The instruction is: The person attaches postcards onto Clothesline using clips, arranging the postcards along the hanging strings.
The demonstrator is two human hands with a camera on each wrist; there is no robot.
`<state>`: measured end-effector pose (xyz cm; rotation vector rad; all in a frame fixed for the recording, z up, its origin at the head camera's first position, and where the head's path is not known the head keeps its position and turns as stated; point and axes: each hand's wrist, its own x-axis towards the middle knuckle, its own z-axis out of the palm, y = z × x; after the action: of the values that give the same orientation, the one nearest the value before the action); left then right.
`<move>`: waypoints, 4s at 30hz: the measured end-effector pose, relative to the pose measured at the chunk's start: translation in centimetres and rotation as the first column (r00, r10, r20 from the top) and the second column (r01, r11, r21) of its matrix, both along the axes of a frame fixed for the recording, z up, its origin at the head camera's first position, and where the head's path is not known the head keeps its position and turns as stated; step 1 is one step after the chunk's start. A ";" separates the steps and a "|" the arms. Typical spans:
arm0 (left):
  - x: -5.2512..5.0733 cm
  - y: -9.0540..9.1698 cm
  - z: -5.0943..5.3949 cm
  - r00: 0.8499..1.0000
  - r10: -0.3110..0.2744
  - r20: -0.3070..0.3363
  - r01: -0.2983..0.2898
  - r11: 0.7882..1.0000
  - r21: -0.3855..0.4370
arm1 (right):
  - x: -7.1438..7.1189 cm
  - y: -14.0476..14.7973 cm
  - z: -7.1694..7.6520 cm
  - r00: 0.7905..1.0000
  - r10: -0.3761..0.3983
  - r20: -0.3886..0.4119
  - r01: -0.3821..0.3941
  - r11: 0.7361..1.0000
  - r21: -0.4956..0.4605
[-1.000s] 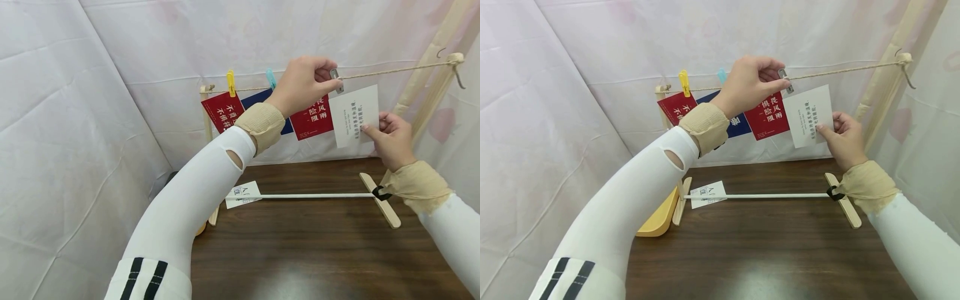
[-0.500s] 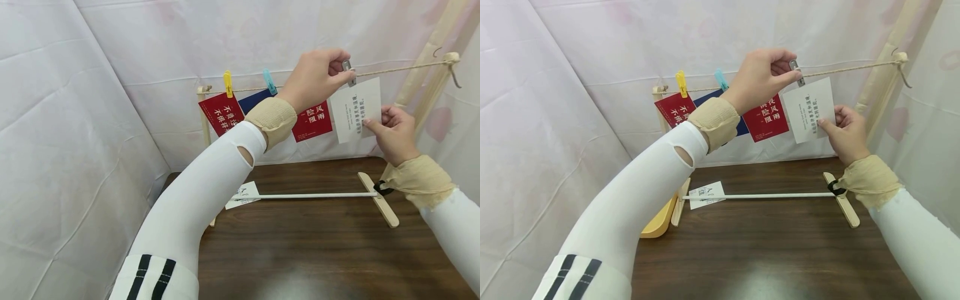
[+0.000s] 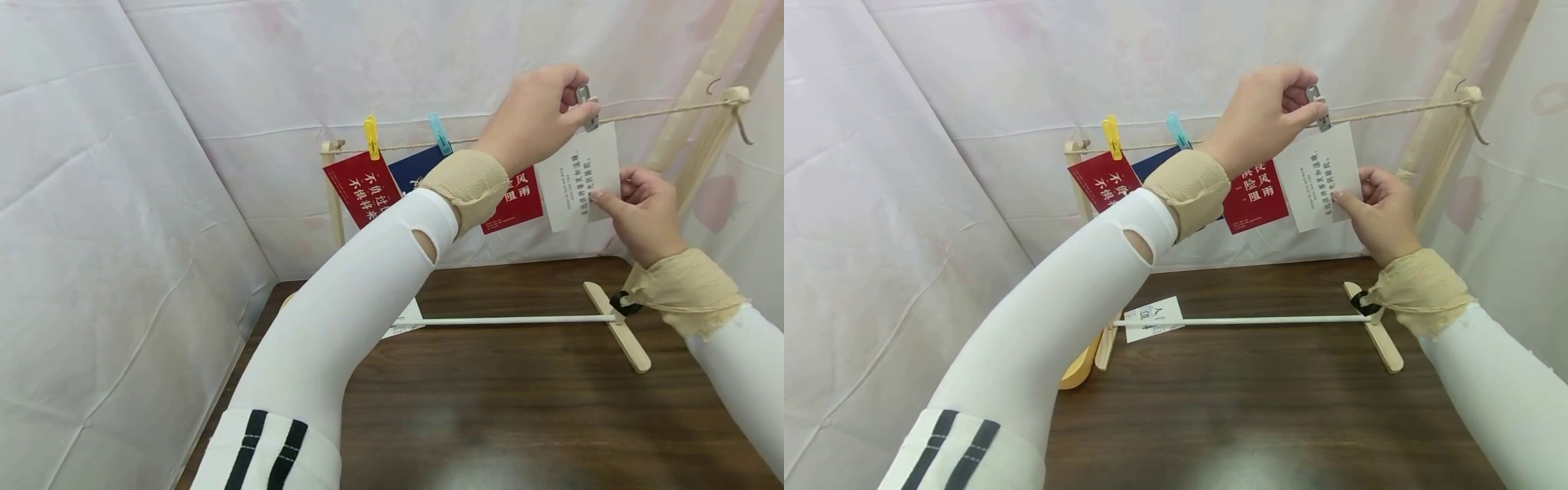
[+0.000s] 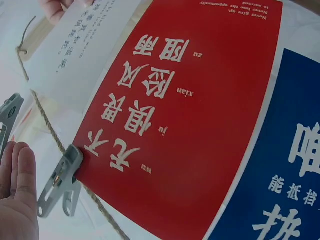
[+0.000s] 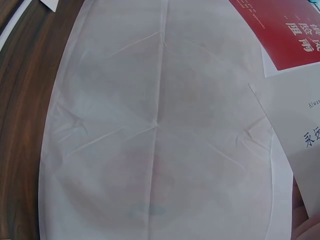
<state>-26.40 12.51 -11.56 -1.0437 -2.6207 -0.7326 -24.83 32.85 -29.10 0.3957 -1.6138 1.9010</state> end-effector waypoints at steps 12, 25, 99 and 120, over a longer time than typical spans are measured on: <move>-0.4 1.6 -0.4 0.999 0.040 -0.009 -0.040 0.999 -0.027 | 0.1 -0.1 0.5 0.999 0.001 0.039 -0.002 0.999 0.044; -0.8 2.1 -0.1 0.999 0.044 -0.014 -0.044 0.999 0.002 | -0.1 -0.3 0.6 0.999 0.015 0.040 -0.017 0.999 0.035; -0.3 -2.1 -0.2 0.995 -0.096 0.040 0.091 0.988 0.125 | -0.3 0.4 -0.7 0.992 0.054 0.113 -0.057 0.998 0.024; 0.3 -9.0 -7.3 0.975 -0.221 0.013 0.208 0.932 0.296 | 0.2 1.3 -4.5 0.932 0.131 0.337 -0.187 0.972 0.140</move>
<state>-26.12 3.51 -18.88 -1.2435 -2.3568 -1.1661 -24.61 34.15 -33.60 0.3012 -2.0255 2.0385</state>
